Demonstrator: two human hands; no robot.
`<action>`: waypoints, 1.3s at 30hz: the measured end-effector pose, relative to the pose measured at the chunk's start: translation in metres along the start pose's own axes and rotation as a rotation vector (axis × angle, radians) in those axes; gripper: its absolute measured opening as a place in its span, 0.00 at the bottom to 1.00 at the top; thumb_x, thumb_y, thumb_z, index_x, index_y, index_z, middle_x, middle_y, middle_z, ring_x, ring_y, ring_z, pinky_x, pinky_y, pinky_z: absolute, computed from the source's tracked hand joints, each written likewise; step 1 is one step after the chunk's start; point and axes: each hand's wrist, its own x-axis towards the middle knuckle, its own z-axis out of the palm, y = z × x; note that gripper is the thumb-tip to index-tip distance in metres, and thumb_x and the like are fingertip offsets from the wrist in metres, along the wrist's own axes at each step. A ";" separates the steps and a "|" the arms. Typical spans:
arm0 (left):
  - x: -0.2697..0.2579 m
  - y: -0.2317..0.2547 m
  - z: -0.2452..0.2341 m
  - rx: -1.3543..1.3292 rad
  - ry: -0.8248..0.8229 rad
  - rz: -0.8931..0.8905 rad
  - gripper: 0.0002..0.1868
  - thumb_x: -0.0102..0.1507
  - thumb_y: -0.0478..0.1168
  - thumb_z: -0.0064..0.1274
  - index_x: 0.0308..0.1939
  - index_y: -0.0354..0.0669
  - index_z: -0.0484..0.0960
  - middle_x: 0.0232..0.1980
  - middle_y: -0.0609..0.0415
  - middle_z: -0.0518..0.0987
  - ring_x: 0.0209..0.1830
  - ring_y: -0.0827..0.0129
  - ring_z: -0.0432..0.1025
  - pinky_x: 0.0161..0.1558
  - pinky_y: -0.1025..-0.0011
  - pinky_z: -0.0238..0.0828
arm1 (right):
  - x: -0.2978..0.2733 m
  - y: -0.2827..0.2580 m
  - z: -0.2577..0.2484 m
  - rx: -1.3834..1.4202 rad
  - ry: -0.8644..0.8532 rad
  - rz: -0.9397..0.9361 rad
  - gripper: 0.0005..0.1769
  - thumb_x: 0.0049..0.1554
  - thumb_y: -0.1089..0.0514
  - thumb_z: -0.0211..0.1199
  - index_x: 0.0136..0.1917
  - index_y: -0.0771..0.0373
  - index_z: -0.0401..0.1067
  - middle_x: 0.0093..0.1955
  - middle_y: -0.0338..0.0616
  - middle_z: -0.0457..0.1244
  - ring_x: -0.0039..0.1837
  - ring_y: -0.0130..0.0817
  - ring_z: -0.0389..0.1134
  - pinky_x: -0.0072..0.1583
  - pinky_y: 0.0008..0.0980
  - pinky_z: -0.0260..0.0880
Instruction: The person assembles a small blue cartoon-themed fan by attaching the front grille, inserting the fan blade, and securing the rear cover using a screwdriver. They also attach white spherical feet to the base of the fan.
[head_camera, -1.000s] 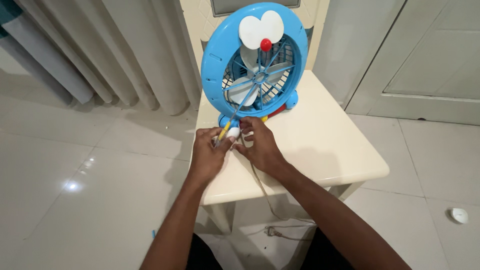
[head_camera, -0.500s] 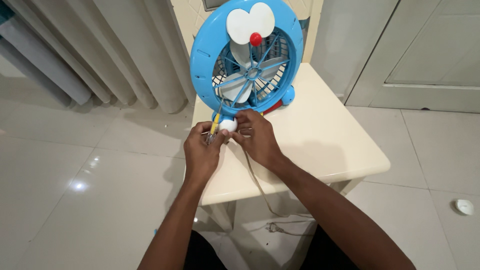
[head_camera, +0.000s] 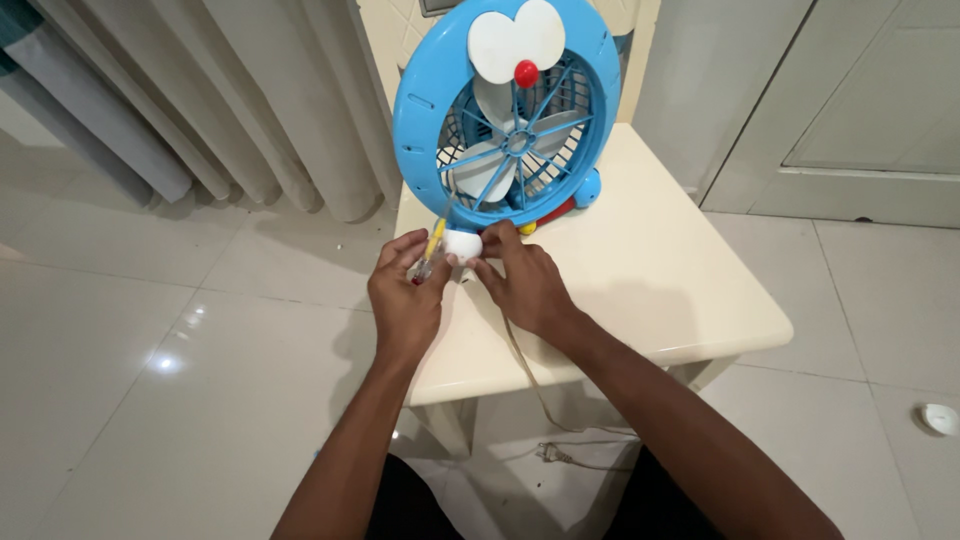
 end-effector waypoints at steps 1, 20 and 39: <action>0.000 -0.001 0.000 0.024 -0.006 0.041 0.19 0.61 0.36 0.64 0.54 0.31 0.84 0.58 0.47 0.78 0.54 0.67 0.76 0.48 0.72 0.76 | -0.001 0.001 0.000 0.001 -0.018 -0.005 0.18 0.62 0.56 0.62 0.59 0.64 0.58 0.51 0.51 0.72 0.54 0.50 0.75 0.52 0.45 0.74; 0.005 0.029 -0.003 0.358 -0.261 0.121 0.25 0.57 0.32 0.64 0.59 0.35 0.80 0.60 0.48 0.73 0.44 0.59 0.79 0.46 0.64 0.77 | 0.002 0.001 0.001 0.021 -0.017 0.135 0.26 0.53 0.59 0.69 0.60 0.63 0.62 0.50 0.47 0.72 0.57 0.43 0.75 0.55 0.41 0.74; 0.014 -0.011 -0.001 -0.032 -0.164 -0.111 0.21 0.57 0.36 0.68 0.51 0.34 0.78 0.49 0.51 0.82 0.35 0.74 0.73 0.38 0.73 0.75 | 0.005 -0.006 -0.001 -0.244 -0.002 0.104 0.20 0.56 0.54 0.69 0.59 0.59 0.66 0.52 0.44 0.73 0.50 0.47 0.74 0.50 0.45 0.73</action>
